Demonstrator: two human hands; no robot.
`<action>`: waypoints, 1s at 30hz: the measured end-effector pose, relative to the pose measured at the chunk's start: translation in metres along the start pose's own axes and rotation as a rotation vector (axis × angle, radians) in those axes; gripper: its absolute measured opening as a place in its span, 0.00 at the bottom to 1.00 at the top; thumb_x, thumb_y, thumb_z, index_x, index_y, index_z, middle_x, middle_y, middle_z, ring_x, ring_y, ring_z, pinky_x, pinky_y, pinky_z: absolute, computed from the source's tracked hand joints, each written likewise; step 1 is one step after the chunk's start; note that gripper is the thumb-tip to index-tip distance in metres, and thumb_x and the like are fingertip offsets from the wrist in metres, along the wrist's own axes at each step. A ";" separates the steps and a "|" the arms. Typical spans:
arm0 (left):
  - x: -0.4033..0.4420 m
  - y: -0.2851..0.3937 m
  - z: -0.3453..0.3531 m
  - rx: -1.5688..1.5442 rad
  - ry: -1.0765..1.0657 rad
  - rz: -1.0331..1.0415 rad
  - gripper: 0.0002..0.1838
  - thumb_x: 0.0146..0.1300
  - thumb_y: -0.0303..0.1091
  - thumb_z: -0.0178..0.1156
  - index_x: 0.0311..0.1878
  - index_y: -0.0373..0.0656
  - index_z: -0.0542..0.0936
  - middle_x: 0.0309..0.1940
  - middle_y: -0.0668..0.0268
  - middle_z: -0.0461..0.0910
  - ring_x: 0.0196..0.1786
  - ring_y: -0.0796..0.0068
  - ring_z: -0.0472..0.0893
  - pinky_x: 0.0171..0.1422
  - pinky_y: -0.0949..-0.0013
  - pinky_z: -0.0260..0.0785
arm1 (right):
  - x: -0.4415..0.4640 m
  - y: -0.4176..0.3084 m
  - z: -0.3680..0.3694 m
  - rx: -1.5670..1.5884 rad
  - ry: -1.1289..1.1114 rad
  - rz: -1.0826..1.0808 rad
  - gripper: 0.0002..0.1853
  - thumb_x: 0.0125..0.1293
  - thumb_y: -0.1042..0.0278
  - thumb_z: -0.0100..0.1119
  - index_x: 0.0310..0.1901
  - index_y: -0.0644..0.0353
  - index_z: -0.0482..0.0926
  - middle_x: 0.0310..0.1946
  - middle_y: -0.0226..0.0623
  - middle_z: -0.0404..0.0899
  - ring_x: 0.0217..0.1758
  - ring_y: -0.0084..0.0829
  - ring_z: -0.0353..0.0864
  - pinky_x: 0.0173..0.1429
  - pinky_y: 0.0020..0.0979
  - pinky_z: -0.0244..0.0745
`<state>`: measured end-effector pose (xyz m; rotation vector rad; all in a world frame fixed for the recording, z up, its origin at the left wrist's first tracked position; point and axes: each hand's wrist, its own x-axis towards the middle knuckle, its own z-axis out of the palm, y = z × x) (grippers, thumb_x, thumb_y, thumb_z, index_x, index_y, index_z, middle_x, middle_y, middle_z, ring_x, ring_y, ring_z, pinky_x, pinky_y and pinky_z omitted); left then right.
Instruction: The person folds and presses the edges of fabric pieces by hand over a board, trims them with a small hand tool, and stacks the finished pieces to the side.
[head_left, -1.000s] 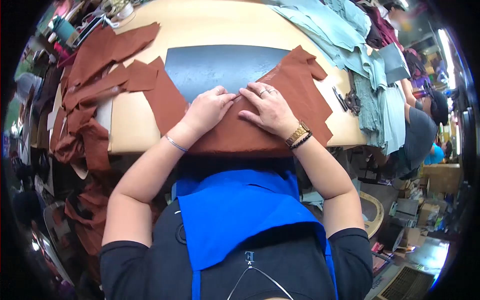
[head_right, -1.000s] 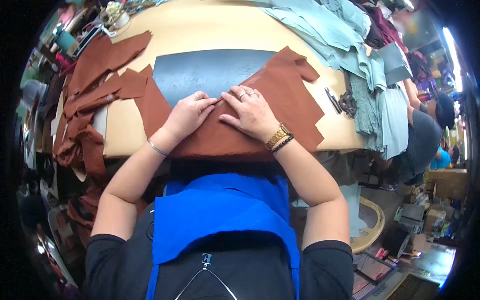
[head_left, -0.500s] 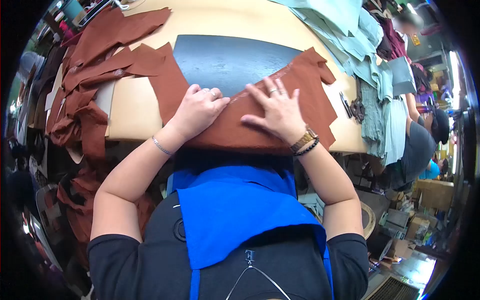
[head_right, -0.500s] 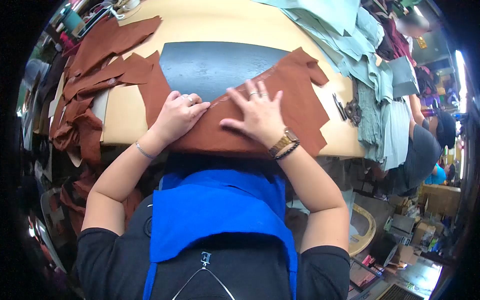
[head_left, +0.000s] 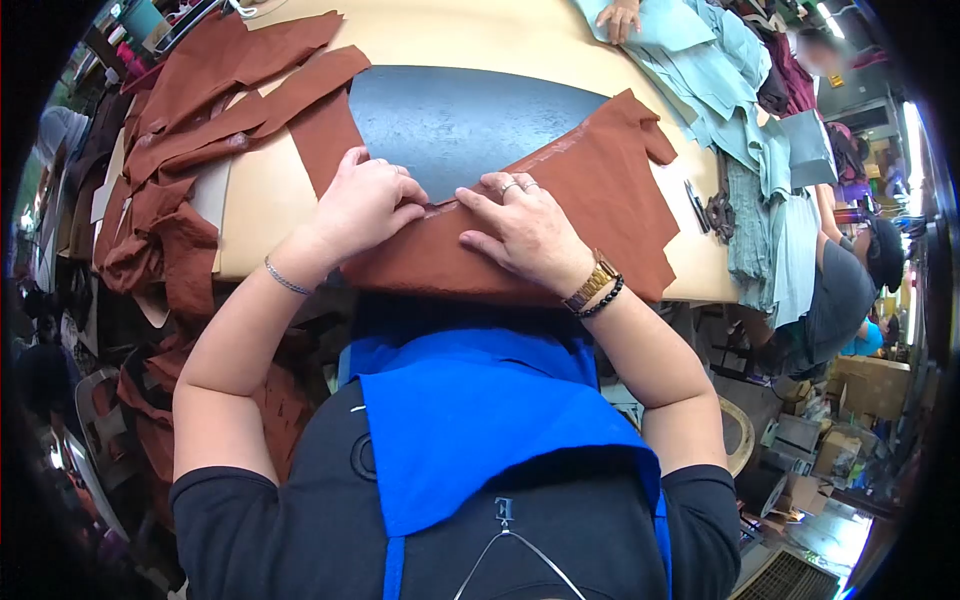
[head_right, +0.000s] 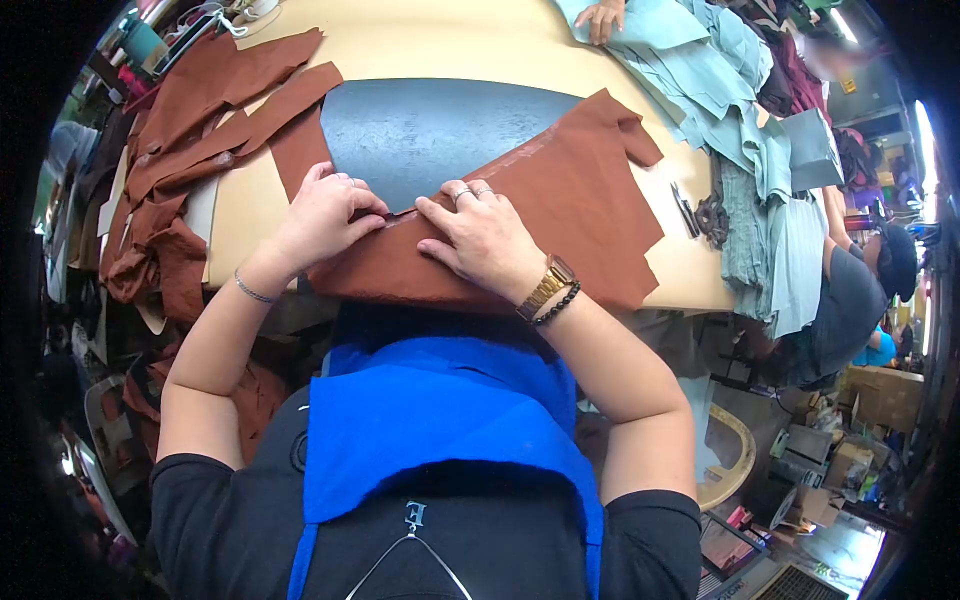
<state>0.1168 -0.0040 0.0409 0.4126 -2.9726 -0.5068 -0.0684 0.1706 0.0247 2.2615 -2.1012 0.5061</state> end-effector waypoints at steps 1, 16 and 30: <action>-0.001 0.000 -0.001 -0.003 -0.008 -0.016 0.07 0.63 0.39 0.66 0.40 0.51 0.88 0.35 0.69 0.84 0.47 0.67 0.82 0.74 0.45 0.56 | 0.001 -0.002 -0.002 0.001 -0.037 0.006 0.26 0.66 0.47 0.63 0.62 0.50 0.79 0.57 0.49 0.75 0.58 0.47 0.76 0.56 0.43 0.77; -0.008 -0.014 -0.011 0.080 0.004 0.041 0.03 0.63 0.35 0.65 0.38 0.55 0.87 0.35 0.75 0.82 0.45 0.72 0.81 0.80 0.32 0.45 | 0.017 -0.023 -0.018 -0.024 -0.303 0.084 0.33 0.63 0.40 0.64 0.69 0.36 0.72 0.61 0.61 0.69 0.61 0.58 0.75 0.53 0.48 0.83; -0.016 -0.040 -0.011 0.329 0.135 0.320 0.05 0.61 0.35 0.65 0.36 0.60 0.87 0.38 0.78 0.83 0.48 0.77 0.82 0.82 0.37 0.46 | 0.027 -0.031 -0.023 -0.051 -0.386 0.062 0.36 0.61 0.36 0.65 0.70 0.32 0.71 0.54 0.58 0.70 0.53 0.57 0.78 0.47 0.44 0.84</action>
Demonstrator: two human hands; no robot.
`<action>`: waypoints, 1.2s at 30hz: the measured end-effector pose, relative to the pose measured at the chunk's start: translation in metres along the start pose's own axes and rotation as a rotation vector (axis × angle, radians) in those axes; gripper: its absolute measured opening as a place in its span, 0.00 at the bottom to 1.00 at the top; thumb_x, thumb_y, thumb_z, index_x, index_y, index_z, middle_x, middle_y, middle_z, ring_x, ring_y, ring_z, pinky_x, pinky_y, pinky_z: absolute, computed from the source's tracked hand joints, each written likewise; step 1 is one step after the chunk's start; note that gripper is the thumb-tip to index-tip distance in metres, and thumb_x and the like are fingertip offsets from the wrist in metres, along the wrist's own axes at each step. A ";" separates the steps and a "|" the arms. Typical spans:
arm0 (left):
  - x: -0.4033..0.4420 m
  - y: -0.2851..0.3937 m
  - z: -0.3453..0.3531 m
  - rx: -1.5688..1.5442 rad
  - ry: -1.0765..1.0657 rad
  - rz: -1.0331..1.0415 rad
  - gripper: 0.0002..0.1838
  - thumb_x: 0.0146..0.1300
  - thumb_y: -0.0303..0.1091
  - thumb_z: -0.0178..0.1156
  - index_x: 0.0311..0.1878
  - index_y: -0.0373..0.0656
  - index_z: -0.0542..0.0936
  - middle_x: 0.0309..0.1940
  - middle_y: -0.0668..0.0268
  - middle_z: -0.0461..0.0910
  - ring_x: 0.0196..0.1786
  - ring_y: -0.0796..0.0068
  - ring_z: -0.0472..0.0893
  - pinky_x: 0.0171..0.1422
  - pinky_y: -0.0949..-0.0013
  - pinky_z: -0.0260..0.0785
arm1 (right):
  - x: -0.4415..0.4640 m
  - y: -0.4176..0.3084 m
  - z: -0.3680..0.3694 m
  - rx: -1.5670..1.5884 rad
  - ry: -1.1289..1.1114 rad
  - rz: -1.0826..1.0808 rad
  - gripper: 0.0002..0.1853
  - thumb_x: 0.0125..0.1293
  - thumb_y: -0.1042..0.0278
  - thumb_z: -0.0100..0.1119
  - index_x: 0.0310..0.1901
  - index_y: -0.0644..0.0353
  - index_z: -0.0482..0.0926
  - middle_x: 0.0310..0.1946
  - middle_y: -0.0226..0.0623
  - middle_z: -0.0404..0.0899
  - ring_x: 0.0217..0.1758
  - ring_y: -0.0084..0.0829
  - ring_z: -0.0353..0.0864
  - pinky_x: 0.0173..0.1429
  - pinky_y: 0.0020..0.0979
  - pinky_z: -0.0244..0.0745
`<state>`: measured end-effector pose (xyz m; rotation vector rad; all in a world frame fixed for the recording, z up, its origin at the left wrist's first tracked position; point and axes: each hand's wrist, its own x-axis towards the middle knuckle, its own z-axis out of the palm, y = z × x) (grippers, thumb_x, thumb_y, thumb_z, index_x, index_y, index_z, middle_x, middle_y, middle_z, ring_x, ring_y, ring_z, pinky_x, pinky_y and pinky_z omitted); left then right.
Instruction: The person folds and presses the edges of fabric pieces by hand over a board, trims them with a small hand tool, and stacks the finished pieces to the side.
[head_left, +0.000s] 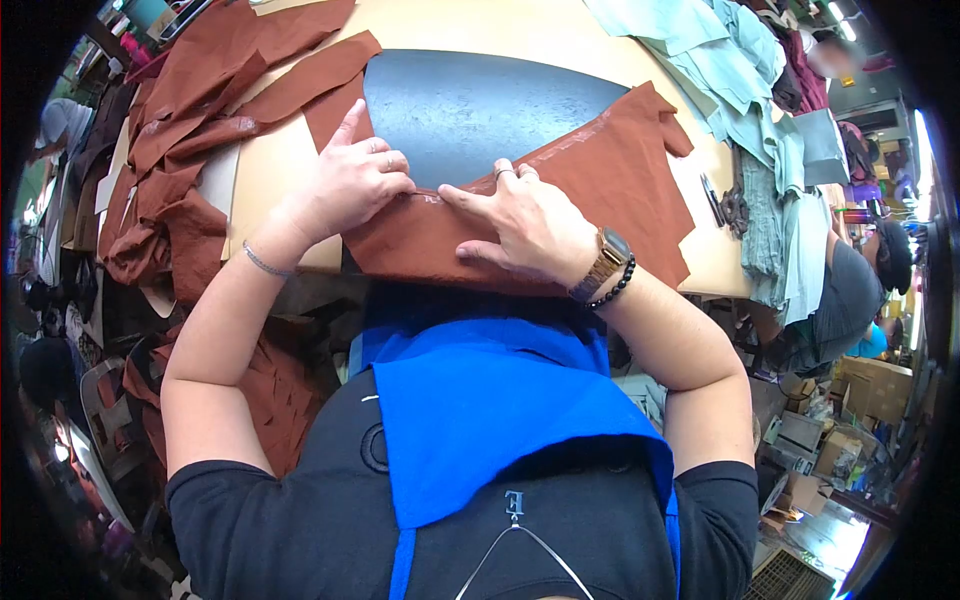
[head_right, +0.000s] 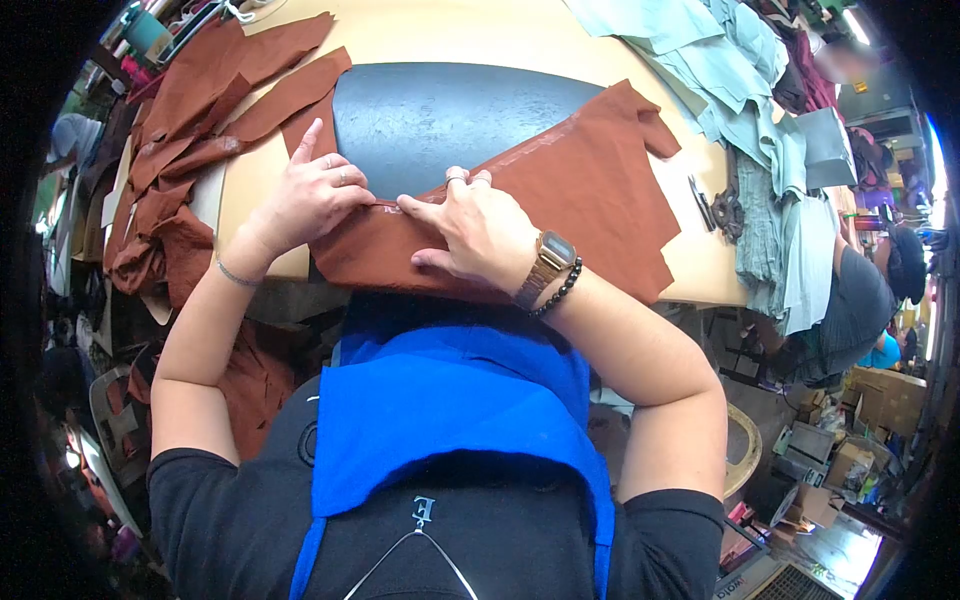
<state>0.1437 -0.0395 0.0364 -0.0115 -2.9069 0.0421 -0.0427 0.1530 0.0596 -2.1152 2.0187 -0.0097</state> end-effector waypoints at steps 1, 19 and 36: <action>0.000 -0.001 0.000 -0.001 0.010 -0.008 0.04 0.61 0.35 0.65 0.36 0.60 0.87 0.37 0.78 0.83 0.47 0.77 0.82 0.82 0.36 0.46 | 0.001 0.000 0.000 -0.003 0.001 -0.006 0.36 0.60 0.36 0.65 0.70 0.32 0.71 0.54 0.58 0.70 0.52 0.57 0.78 0.47 0.44 0.84; -0.024 0.041 -0.004 0.087 0.131 -0.384 0.23 0.65 0.50 0.62 0.62 0.58 0.80 0.59 0.67 0.75 0.66 0.64 0.71 0.75 0.26 0.45 | -0.012 0.025 0.012 0.099 0.147 -0.063 0.41 0.59 0.29 0.61 0.70 0.43 0.71 0.62 0.61 0.70 0.60 0.61 0.77 0.61 0.55 0.75; -0.092 0.040 0.012 -0.799 0.246 -1.204 0.19 0.71 0.43 0.62 0.56 0.38 0.81 0.49 0.58 0.84 0.53 0.63 0.82 0.63 0.65 0.69 | -0.038 0.054 0.025 0.161 0.470 0.383 0.34 0.68 0.36 0.57 0.67 0.51 0.73 0.71 0.45 0.67 0.76 0.45 0.63 0.75 0.70 0.49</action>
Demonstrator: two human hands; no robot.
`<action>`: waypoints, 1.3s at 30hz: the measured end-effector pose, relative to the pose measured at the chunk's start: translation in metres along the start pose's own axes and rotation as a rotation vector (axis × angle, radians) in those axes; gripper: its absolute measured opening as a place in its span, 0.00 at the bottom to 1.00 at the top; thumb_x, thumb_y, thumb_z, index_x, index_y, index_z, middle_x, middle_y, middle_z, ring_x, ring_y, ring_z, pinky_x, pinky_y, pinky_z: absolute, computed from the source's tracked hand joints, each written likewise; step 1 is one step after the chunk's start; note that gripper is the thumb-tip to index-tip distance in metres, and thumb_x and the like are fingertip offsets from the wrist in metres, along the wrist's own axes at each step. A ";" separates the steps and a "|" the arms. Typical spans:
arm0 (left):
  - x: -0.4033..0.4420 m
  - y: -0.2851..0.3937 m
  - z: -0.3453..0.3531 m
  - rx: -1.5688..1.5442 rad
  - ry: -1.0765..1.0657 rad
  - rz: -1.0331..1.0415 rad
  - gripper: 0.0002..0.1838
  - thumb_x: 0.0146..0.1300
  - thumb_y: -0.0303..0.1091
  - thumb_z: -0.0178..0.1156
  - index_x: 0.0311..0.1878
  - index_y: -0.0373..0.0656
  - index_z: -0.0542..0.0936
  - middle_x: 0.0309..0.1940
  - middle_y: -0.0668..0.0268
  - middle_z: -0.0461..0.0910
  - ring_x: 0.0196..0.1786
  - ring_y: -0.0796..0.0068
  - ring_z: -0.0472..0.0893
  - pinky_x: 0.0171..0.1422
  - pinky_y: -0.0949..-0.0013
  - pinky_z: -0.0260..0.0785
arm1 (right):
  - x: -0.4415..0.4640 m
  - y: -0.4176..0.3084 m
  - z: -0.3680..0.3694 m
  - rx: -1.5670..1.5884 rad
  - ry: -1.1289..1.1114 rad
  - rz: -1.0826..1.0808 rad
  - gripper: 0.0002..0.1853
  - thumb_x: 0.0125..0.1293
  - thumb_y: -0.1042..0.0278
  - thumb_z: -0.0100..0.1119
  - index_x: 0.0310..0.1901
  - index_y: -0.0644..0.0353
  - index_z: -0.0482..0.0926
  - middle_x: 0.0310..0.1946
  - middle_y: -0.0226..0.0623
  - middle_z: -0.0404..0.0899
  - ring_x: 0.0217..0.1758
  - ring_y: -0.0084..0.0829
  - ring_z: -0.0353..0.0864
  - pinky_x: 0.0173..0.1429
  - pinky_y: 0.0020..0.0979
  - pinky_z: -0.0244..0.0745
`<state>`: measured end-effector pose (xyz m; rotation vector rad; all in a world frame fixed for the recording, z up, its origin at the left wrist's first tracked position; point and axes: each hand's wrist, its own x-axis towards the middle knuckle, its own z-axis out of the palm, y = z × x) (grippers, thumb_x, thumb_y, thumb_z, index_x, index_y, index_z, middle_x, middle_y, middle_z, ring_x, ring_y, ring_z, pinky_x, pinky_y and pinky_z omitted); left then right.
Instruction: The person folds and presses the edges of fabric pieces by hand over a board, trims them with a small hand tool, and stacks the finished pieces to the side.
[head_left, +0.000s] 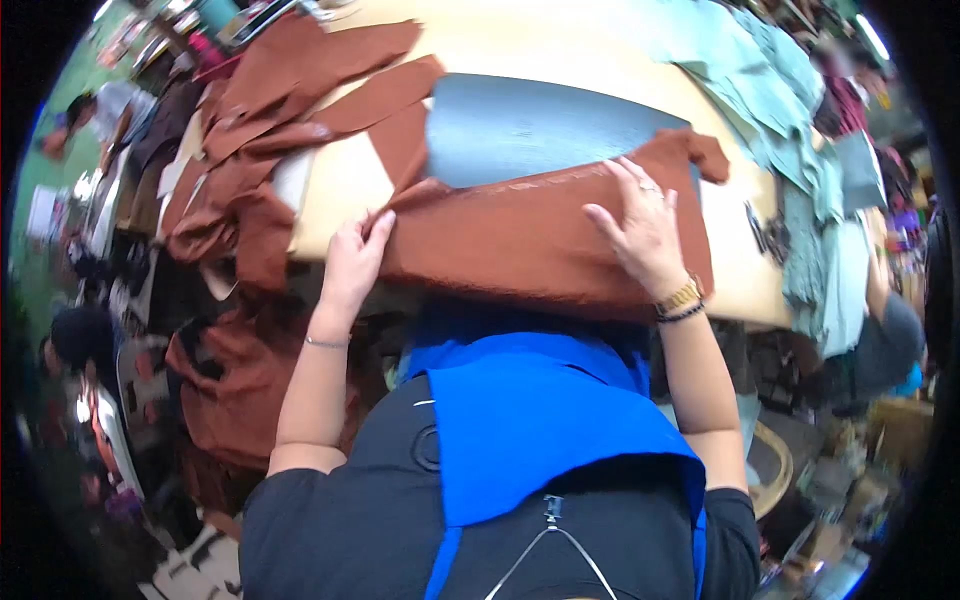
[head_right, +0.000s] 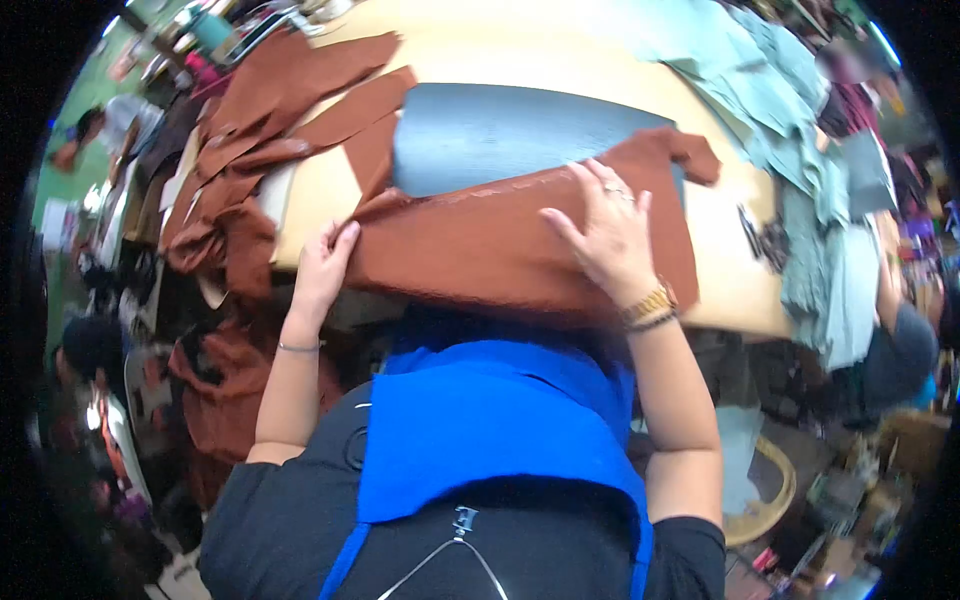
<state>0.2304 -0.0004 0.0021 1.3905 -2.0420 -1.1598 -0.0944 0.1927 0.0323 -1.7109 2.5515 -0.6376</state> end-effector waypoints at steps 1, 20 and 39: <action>0.005 -0.014 -0.010 -0.239 0.107 0.031 0.19 0.73 0.43 0.60 0.56 0.37 0.81 0.50 0.60 0.84 0.53 0.67 0.82 0.63 0.66 0.70 | 0.004 0.000 -0.002 -0.006 -0.011 -0.036 0.32 0.69 0.38 0.57 0.66 0.52 0.73 0.70 0.45 0.69 0.76 0.44 0.64 0.75 0.69 0.49; -0.239 -0.091 -0.466 0.796 1.758 -0.145 0.31 0.74 0.53 0.47 0.53 0.27 0.78 0.53 0.37 0.80 0.55 0.41 0.81 0.62 0.51 0.70 | -0.001 0.059 0.028 0.025 -0.006 -0.082 0.22 0.75 0.50 0.55 0.64 0.51 0.76 0.72 0.40 0.69 0.77 0.44 0.63 0.77 0.67 0.45; -0.023 0.147 -0.089 -0.488 -0.039 1.121 0.17 0.77 0.45 0.53 0.50 0.42 0.82 0.44 0.62 0.82 0.43 0.70 0.80 0.49 0.67 0.70 | -0.003 0.034 0.015 0.037 0.038 -0.005 0.21 0.67 0.53 0.65 0.59 0.52 0.79 0.67 0.38 0.73 0.75 0.46 0.66 0.77 0.63 0.50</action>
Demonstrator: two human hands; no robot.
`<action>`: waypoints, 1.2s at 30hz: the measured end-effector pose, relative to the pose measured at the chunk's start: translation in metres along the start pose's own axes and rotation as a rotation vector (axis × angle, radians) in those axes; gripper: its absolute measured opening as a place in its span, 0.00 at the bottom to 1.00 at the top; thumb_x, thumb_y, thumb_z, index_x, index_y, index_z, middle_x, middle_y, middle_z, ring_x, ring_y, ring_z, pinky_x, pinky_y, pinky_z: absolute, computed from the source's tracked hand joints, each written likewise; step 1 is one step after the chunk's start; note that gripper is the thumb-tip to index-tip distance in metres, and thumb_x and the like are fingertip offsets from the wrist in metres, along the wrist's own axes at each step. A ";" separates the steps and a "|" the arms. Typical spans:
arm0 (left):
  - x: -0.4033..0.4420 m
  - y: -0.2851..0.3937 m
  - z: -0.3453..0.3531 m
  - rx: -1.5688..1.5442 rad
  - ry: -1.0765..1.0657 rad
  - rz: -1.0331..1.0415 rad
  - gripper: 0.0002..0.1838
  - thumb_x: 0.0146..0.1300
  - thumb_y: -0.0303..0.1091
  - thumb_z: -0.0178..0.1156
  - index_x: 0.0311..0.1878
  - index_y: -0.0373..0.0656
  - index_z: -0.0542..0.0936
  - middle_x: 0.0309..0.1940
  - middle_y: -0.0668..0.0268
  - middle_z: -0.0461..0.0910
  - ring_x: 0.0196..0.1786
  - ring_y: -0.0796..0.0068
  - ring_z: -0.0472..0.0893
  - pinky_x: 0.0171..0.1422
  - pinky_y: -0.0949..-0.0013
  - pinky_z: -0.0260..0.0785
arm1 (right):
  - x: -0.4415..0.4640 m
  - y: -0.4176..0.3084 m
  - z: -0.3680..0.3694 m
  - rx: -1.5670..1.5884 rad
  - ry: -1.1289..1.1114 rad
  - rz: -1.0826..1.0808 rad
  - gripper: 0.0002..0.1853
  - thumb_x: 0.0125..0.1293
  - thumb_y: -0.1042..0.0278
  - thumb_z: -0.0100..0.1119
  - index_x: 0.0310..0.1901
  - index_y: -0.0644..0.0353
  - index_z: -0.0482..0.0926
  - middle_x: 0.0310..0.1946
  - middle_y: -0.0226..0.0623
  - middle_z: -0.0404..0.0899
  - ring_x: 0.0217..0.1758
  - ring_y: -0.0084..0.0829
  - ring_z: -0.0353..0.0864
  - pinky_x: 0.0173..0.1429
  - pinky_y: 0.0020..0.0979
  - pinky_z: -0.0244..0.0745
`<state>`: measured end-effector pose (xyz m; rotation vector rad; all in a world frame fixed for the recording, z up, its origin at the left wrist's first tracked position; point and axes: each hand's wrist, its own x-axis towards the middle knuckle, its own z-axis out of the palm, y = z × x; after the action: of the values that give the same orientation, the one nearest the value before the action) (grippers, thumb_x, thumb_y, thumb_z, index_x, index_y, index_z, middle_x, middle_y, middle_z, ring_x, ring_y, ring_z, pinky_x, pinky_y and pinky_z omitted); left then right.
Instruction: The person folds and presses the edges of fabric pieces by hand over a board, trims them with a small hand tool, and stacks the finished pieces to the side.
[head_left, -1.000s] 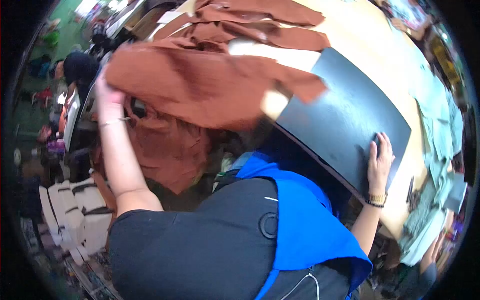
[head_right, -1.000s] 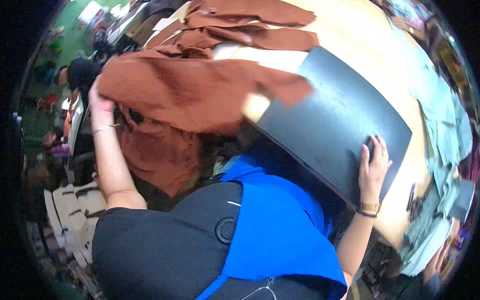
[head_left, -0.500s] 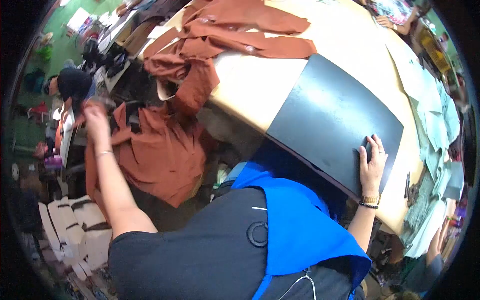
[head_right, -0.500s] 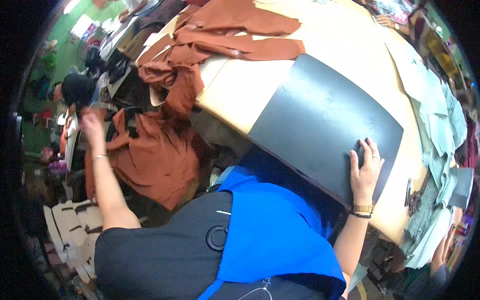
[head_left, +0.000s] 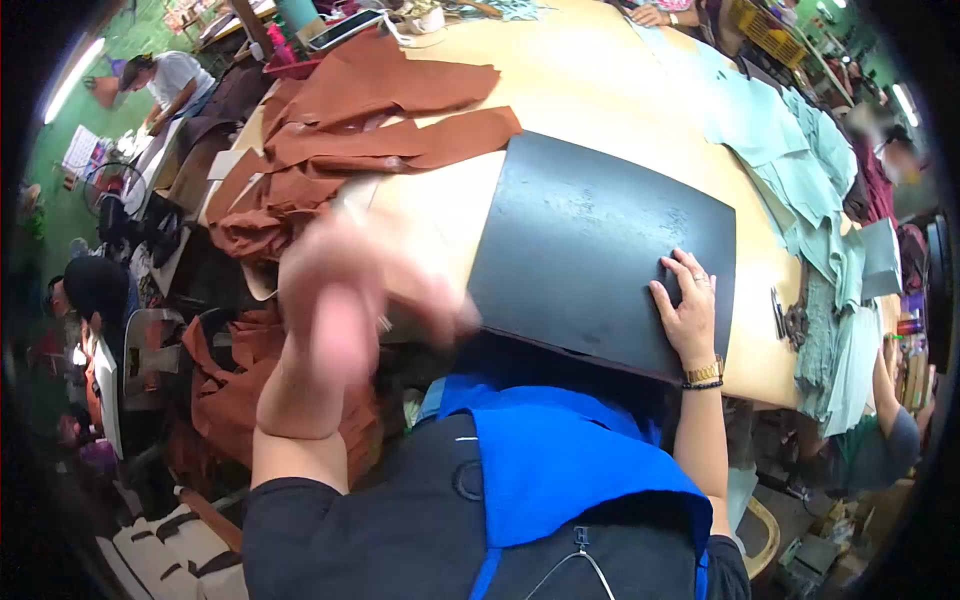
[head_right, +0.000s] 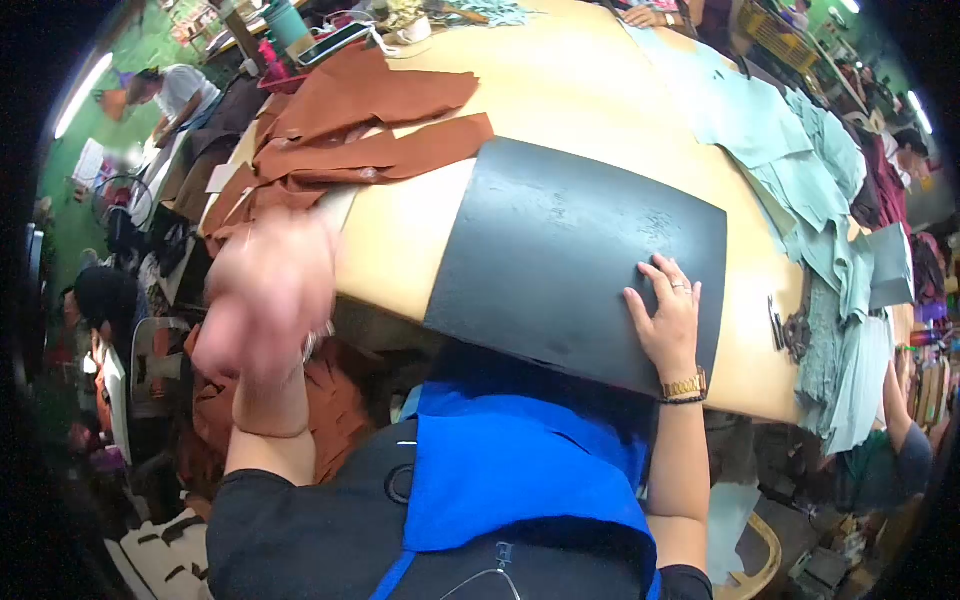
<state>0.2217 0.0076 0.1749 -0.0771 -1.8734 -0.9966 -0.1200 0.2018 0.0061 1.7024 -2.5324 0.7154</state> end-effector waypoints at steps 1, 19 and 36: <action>0.011 0.016 0.017 -0.197 -0.086 0.041 0.17 0.77 0.46 0.53 0.51 0.43 0.82 0.44 0.63 0.82 0.41 0.71 0.79 0.47 0.68 0.69 | 0.000 0.000 0.000 -0.004 0.003 0.003 0.21 0.67 0.53 0.65 0.58 0.52 0.79 0.67 0.38 0.74 0.75 0.45 0.66 0.78 0.63 0.50; 0.032 -0.094 0.023 -0.894 -0.100 -0.480 0.21 0.72 0.51 0.61 0.64 0.55 0.76 0.50 0.69 0.75 0.39 0.75 0.73 0.46 0.67 0.68 | 0.004 -0.002 -0.003 0.028 0.024 0.026 0.21 0.63 0.55 0.69 0.55 0.52 0.81 0.65 0.37 0.76 0.73 0.44 0.69 0.76 0.64 0.52; 0.062 -0.266 0.039 -0.490 0.732 -0.730 0.12 0.71 0.27 0.60 0.56 0.45 0.82 0.30 0.78 0.77 0.23 0.91 0.67 0.26 0.83 0.63 | 0.005 0.009 0.000 0.179 0.107 0.025 0.21 0.63 0.56 0.70 0.54 0.55 0.81 0.57 0.40 0.81 0.66 0.46 0.76 0.75 0.56 0.59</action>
<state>0.0416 -0.1649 0.0560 0.6414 -0.9431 -1.6790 -0.1296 0.2001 0.0041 1.6331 -2.4874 1.0349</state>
